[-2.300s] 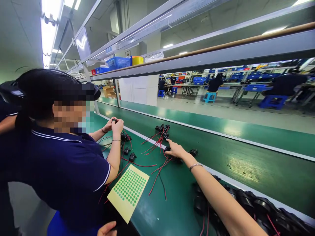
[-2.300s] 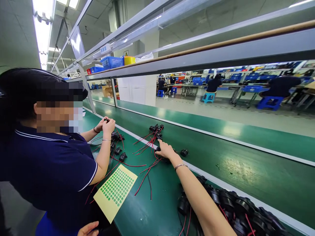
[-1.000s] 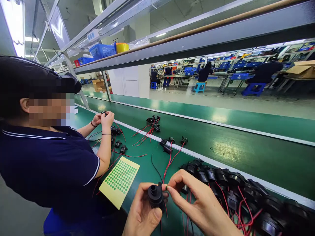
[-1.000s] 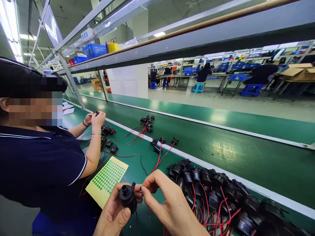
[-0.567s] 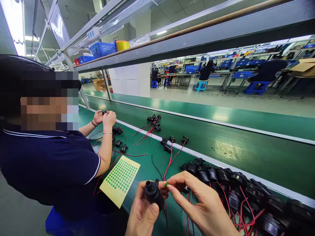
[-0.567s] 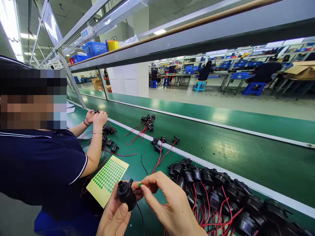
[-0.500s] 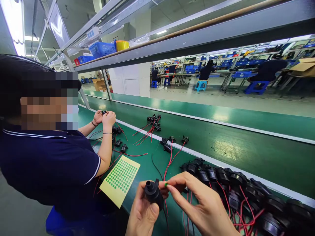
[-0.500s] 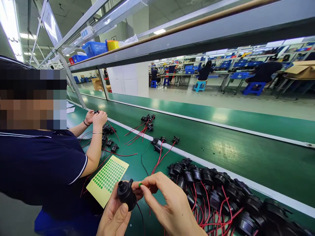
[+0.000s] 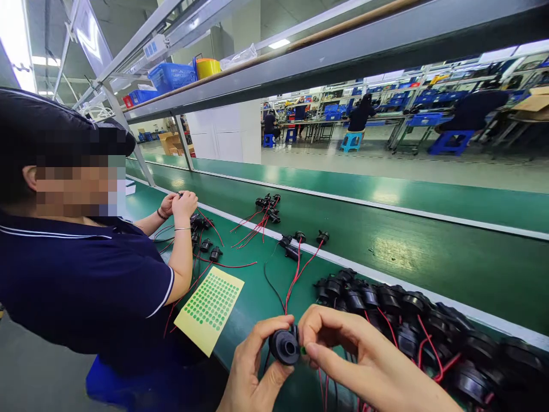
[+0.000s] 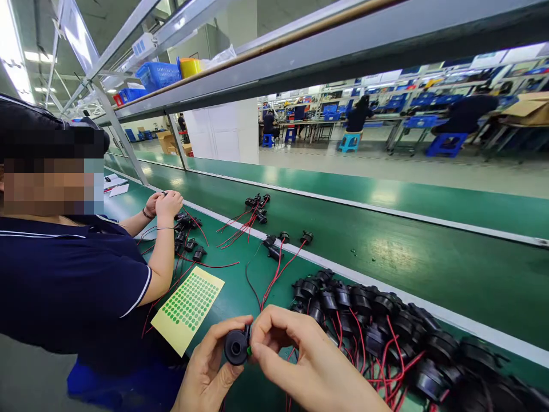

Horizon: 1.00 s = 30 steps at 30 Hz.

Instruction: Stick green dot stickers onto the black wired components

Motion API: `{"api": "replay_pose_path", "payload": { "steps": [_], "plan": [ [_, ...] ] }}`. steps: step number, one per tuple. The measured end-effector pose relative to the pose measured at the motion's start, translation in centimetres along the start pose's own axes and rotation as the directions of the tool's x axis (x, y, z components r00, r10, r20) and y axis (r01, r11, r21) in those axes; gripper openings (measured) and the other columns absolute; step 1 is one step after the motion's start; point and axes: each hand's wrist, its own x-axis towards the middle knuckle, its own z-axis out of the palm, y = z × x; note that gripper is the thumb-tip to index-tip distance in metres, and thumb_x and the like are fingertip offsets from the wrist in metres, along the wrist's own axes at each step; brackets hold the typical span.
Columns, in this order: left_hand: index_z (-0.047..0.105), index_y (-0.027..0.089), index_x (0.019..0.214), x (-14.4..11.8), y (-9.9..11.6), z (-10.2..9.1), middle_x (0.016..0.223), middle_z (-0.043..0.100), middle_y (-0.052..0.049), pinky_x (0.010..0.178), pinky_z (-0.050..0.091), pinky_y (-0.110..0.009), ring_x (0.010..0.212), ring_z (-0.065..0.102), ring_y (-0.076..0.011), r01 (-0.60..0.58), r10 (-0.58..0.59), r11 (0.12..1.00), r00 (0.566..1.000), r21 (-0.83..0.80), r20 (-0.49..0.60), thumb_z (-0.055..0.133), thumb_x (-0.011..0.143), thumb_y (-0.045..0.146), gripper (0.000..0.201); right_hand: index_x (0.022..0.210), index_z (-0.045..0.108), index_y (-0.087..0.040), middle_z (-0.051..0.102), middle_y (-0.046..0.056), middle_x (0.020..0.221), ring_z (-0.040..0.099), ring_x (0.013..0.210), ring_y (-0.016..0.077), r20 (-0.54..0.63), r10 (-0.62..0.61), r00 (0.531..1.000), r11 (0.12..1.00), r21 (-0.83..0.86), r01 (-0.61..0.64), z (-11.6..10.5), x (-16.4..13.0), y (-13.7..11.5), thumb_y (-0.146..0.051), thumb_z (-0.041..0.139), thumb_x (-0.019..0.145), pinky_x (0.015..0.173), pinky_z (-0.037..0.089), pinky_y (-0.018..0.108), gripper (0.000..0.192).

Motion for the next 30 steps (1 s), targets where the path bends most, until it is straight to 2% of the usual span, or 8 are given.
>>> {"api": "replay_pose_path", "payload": {
  "steps": [4,10,18,25,30],
  "plan": [
    [0.074,0.032,0.128,0.20,-0.14,-0.07,0.140,0.075,-0.006,0.114,0.050,-0.035,0.132,0.068,-0.0269,-0.029,0.027,0.998,0.999,0.053,0.024,0.072,0.098,0.047,0.034,0.081,0.063,-0.023,0.066,-0.002,0.082,0.061,0.079,0.0166,0.017,0.029,0.999,1.000,-0.001,-0.029,-0.01,0.03,0.04,-0.019,0.058,0.094,0.073,0.048,0.025,0.015],
    [0.074,0.029,0.128,0.24,-0.46,-0.03,0.139,0.076,-0.008,0.113,0.051,-0.035,0.131,0.069,-0.0279,-0.025,0.024,0.998,1.000,0.049,0.012,0.075,0.097,0.041,0.033,0.076,0.062,-0.023,0.066,-0.003,0.078,0.061,0.076,0.0160,-0.035,0.019,0.999,1.000,-0.005,-0.019,0.23,0.10,-0.22,-0.017,0.058,0.088,0.071,0.048,0.024,0.014],
    [0.074,0.031,0.128,0.35,-0.57,-0.03,0.139,0.076,-0.006,0.112,0.052,-0.034,0.129,0.070,-0.0267,-0.050,0.049,0.997,0.999,0.062,0.017,0.074,0.098,0.038,0.031,0.074,0.062,-0.024,0.068,-0.003,0.076,0.062,0.074,0.0163,-0.091,0.012,0.996,0.998,-0.066,-0.018,0.60,0.15,-0.36,-0.017,0.057,0.083,0.069,0.048,0.025,0.013],
    [0.073,0.038,0.130,0.28,-0.77,0.01,0.137,0.076,-0.001,0.112,0.052,-0.031,0.129,0.070,-0.0236,-0.085,0.084,0.994,0.996,0.063,0.021,0.073,0.099,0.036,0.031,0.073,0.060,-0.024,0.066,-0.002,0.073,0.062,0.069,0.0166,-0.114,-0.002,0.993,0.993,-0.115,-0.011,0.83,0.18,-0.87,-0.021,0.054,0.081,0.065,0.047,0.026,0.011],
    [0.073,0.037,0.129,0.18,-0.96,-0.03,0.136,0.077,-0.003,0.111,0.053,-0.033,0.128,0.070,-0.0247,-0.107,0.106,0.992,0.994,0.074,0.012,0.073,0.099,0.036,0.030,0.073,0.059,-0.024,0.068,-0.002,0.075,0.063,0.071,0.0168,-0.105,0.015,0.994,0.991,-0.134,-0.029,0.85,0.12,-0.73,-0.020,0.053,0.081,0.066,0.047,0.026,0.011]
  ]
}}
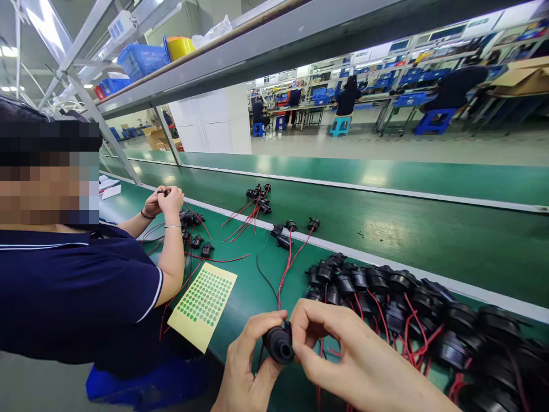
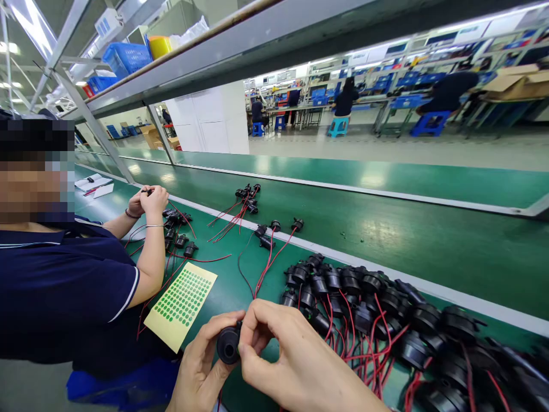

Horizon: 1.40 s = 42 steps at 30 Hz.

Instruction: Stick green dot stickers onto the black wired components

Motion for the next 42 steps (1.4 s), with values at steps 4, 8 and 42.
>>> {"api": "replay_pose_path", "payload": {
  "steps": [4,8,42],
  "plan": [
    [0.071,0.038,0.132,-0.1,-0.2,-0.1,0.136,0.077,-0.004,0.110,0.054,-0.036,0.128,0.070,-0.0261,-0.049,0.049,0.998,0.999,0.035,-0.001,0.071,0.101,0.035,0.032,0.073,0.057,-0.024,0.068,-0.002,0.074,0.064,0.070,0.0165,-0.008,0.000,1.000,0.999,-0.033,0.000,0.0,-0.2,0.1,-0.016,0.056,0.080,0.065,0.048,0.026,0.011],
    [0.070,0.040,0.135,-0.1,-0.5,-0.2,0.137,0.077,-0.003,0.110,0.054,-0.035,0.128,0.070,-0.0249,-0.098,0.098,0.992,0.995,0.076,0.006,0.070,0.101,0.032,0.035,0.077,0.058,-0.025,0.068,-0.003,0.077,0.064,0.072,0.0163,-0.018,-0.046,0.999,0.997,-0.058,0.045,0.2,-0.6,0.4,-0.016,0.058,0.084,0.066,0.049,0.024,0.012],
    [0.061,0.026,0.145,1.2,-0.9,-0.8,0.128,0.079,-0.009,0.102,0.060,-0.019,0.119,0.075,-0.0170,-0.476,0.474,0.850,0.878,0.226,0.066,0.062,0.107,0.035,0.040,0.088,0.039,-0.027,0.041,-0.006,0.082,0.041,0.077,0.0157,0.126,0.043,0.991,0.893,0.439,-0.095,1.9,0.4,-0.1,-0.023,0.056,0.077,0.070,0.034,0.029,0.021]
  ]
}}
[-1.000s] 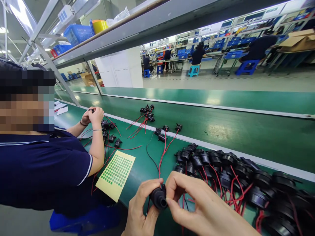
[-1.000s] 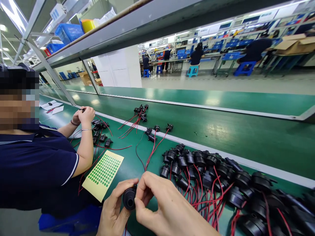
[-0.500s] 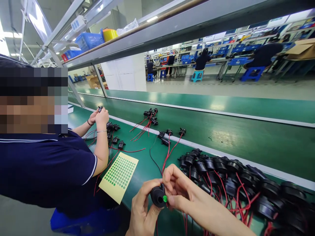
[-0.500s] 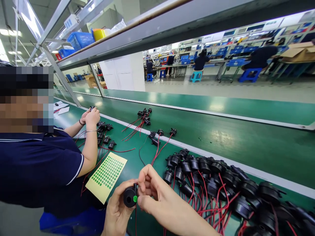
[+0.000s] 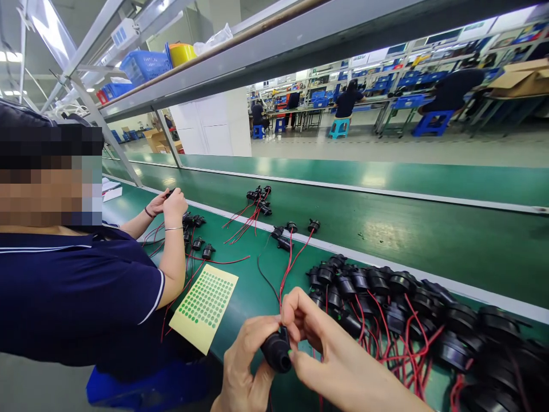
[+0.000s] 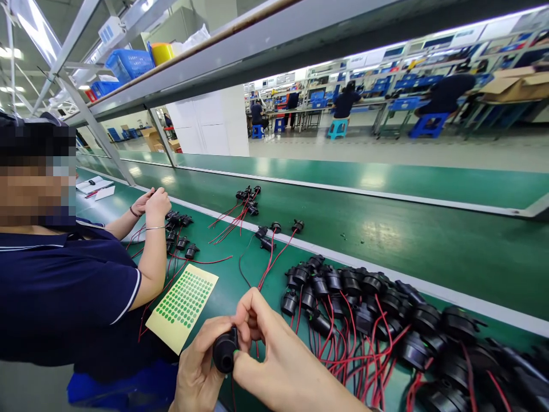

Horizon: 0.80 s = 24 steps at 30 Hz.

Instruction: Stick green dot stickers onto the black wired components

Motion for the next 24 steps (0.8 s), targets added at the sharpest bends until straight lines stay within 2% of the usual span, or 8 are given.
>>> {"api": "replay_pose_path", "payload": {
  "steps": [7,11,12,14,17,20,24],
  "plan": [
    [0.063,0.023,0.144,0.2,0.1,-0.2,0.124,0.080,-0.011,0.102,0.060,-0.020,0.117,0.076,-0.0178,-0.030,0.030,0.999,1.000,0.015,-0.005,0.063,0.106,0.033,0.039,0.085,0.039,-0.027,0.042,-0.005,0.082,0.040,0.075,0.0169,-0.016,0.016,1.000,1.000,-0.023,-0.016,0.0,0.1,-0.2,-0.030,0.055,0.075,0.069,0.033,0.031,0.018],
    [0.064,0.025,0.145,-0.1,0.1,0.2,0.129,0.079,-0.011,0.106,0.058,-0.022,0.119,0.076,-0.0182,-0.035,0.035,0.999,0.999,-0.021,0.009,0.062,0.106,0.033,0.040,0.085,0.040,-0.027,0.041,-0.005,0.082,0.041,0.077,0.0175,-0.023,-0.019,1.000,0.999,-0.028,0.018,-0.4,0.2,0.5,-0.031,0.057,0.085,0.070,0.034,0.031,0.018],
    [0.065,0.028,0.144,-0.3,0.1,0.3,0.130,0.079,-0.009,0.106,0.058,-0.022,0.119,0.076,-0.0178,0.015,-0.015,0.998,1.000,-0.058,0.000,0.063,0.106,0.034,0.039,0.086,0.040,-0.027,0.042,-0.004,0.083,0.042,0.078,0.0177,-0.001,-0.023,1.000,0.999,-0.028,0.023,-0.5,0.2,0.6,-0.034,0.059,0.089,0.071,0.034,0.031,0.020],
    [0.068,0.035,0.140,-0.7,0.3,0.6,0.129,0.080,-0.004,0.103,0.059,-0.020,0.118,0.077,-0.0171,0.185,-0.194,0.968,0.980,-0.169,-0.039,0.066,0.104,0.038,0.036,0.091,0.044,-0.026,0.044,-0.004,0.087,0.043,0.080,0.0179,0.076,-0.028,0.997,1.000,-0.010,0.029,-0.8,0.1,0.7,-0.044,0.060,0.097,0.073,0.036,0.031,0.025],
    [0.075,0.036,0.132,-1.1,0.8,0.9,0.126,0.082,-0.003,0.101,0.060,-0.024,0.115,0.078,-0.0206,0.407,-0.449,0.855,0.891,-0.323,-0.065,0.073,0.098,0.047,0.035,0.097,0.048,-0.026,0.046,-0.003,0.090,0.043,0.083,0.0185,0.144,-0.029,0.989,0.999,0.025,0.025,-1.4,0.2,0.9,-0.061,0.054,0.104,0.074,0.037,0.031,0.036],
    [0.079,0.031,0.126,-1.2,1.3,1.1,0.125,0.083,-0.006,0.101,0.060,-0.027,0.115,0.078,-0.0243,0.479,-0.536,0.791,0.843,-0.382,-0.053,0.079,0.091,0.054,0.041,0.098,0.051,-0.026,0.046,-0.002,0.093,0.044,0.087,0.0195,0.086,-0.044,0.995,0.999,-0.021,0.046,-2.0,0.3,1.1,-0.068,0.053,0.104,0.079,0.038,0.032,0.042],
    [0.080,0.032,0.123,-0.9,1.6,1.3,0.122,0.084,-0.005,0.103,0.057,-0.028,0.116,0.077,-0.0241,0.500,-0.561,0.753,0.827,-0.428,-0.021,0.081,0.088,0.057,0.043,0.101,0.053,-0.027,0.047,-0.002,0.098,0.047,0.093,0.0206,0.075,-0.117,0.990,0.989,-0.086,0.123,-2.8,0.4,1.3,-0.067,0.063,0.100,0.084,0.041,0.032,0.041]
  ]
}}
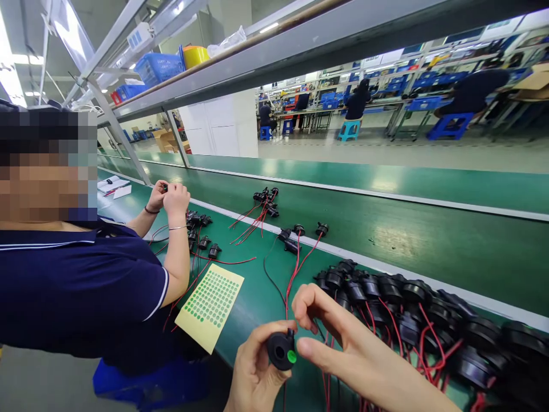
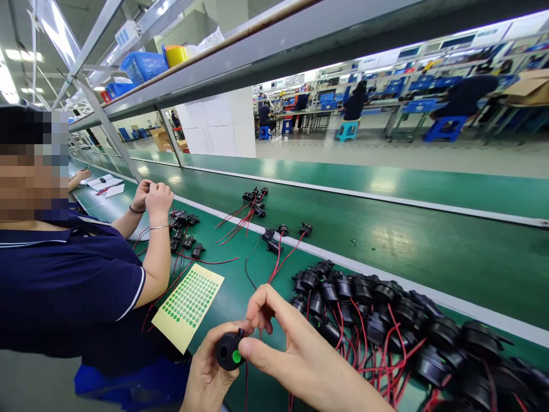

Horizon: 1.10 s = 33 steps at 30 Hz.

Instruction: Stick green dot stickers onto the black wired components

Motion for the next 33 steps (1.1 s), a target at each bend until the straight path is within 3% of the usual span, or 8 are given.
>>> {"api": "replay_pose_path", "payload": {
  "steps": [3,9,12,18,20,24,28,33],
  "plan": [
    [0.080,0.031,0.121,0.1,0.1,0.1,0.117,0.084,-0.006,0.101,0.057,-0.030,0.111,0.077,-0.0241,0.026,-0.024,0.999,0.999,-0.033,0.045,0.081,0.087,0.060,0.045,0.103,0.055,-0.028,0.048,-0.002,0.102,0.047,0.096,0.0206,0.056,-0.026,0.998,1.000,-0.008,0.027,-0.3,0.0,0.0,-0.067,0.071,0.095,0.085,0.041,0.030,0.043],
    [0.080,0.023,0.119,-0.1,0.3,-0.3,0.111,0.083,-0.011,0.094,0.057,-0.033,0.104,0.076,-0.0261,0.117,-0.102,0.989,0.984,-0.095,0.146,0.080,0.086,0.062,0.052,0.098,0.054,-0.027,0.048,-0.004,0.095,0.045,0.088,0.0184,0.081,0.038,0.996,0.999,-0.009,-0.037,0.2,0.0,0.2,-0.066,0.077,0.090,0.077,0.038,0.028,0.047],
    [0.080,0.023,0.116,-0.2,0.2,-0.6,0.107,0.083,-0.011,0.093,0.057,-0.034,0.101,0.075,-0.0255,0.092,-0.081,0.994,0.982,-0.061,0.168,0.080,0.087,0.060,0.047,0.101,0.054,-0.026,0.049,-0.003,0.096,0.044,0.086,0.0180,0.137,0.039,0.990,0.999,0.017,-0.042,0.4,0.2,0.4,-0.072,0.076,0.088,0.077,0.040,0.029,0.053],
    [0.078,0.024,0.124,0.1,-1.1,-0.7,0.103,0.081,-0.010,0.089,0.055,-0.030,0.098,0.073,-0.0218,0.073,-0.003,0.975,0.949,-0.211,0.315,0.083,0.089,0.050,0.044,0.105,0.057,-0.024,0.051,-0.001,0.097,0.045,0.085,0.0192,0.260,-0.032,0.965,0.999,0.029,0.026,-0.7,0.9,0.4,-0.090,0.068,0.079,0.077,0.041,0.032,0.071],
    [0.078,0.024,0.125,0.0,-1.5,-0.7,0.104,0.081,-0.010,0.089,0.054,-0.029,0.098,0.074,-0.0216,0.057,0.013,0.977,0.948,-0.208,0.318,0.083,0.089,0.049,0.044,0.106,0.058,-0.024,0.052,0.001,0.099,0.046,0.088,0.0205,0.267,-0.051,0.962,0.999,0.013,0.049,-1.0,0.7,0.2,-0.081,0.070,0.086,0.081,0.043,0.034,0.062],
    [0.076,0.027,0.128,-0.2,-2.1,-1.0,0.109,0.081,-0.010,0.093,0.055,-0.029,0.103,0.075,-0.0225,0.054,0.014,0.977,0.950,-0.207,0.311,0.083,0.090,0.048,0.045,0.108,0.057,-0.024,0.051,0.001,0.101,0.048,0.094,0.0214,0.261,0.022,0.965,1.000,0.004,-0.024,-0.5,0.2,-0.4,-0.035,0.072,0.086,0.086,0.043,0.035,0.029],
    [0.075,0.029,0.128,-0.3,-1.7,-1.6,0.107,0.077,-0.007,0.089,0.055,-0.025,0.096,0.073,-0.0196,-0.073,0.078,0.997,0.963,-0.030,0.259,0.078,0.092,0.050,0.042,0.106,0.054,-0.024,0.049,-0.002,0.098,0.045,0.091,0.0183,0.220,0.125,0.968,0.990,0.043,-0.137,0.5,0.1,-0.8,-0.014,0.060,0.074,0.082,0.040,0.031,0.034],
    [0.069,0.034,0.137,-1.1,-1.2,-2.2,0.113,0.077,-0.008,0.095,0.058,-0.028,0.102,0.074,-0.0229,-0.239,0.157,0.939,0.937,0.246,0.311,0.070,0.098,0.049,0.041,0.103,0.048,-0.025,0.041,-0.006,0.089,0.034,0.073,0.0133,0.289,0.169,0.942,0.964,0.152,-0.220,1.2,0.9,-0.3,-0.011,0.055,0.066,0.062,0.031,0.025,0.040]
  ]
}}
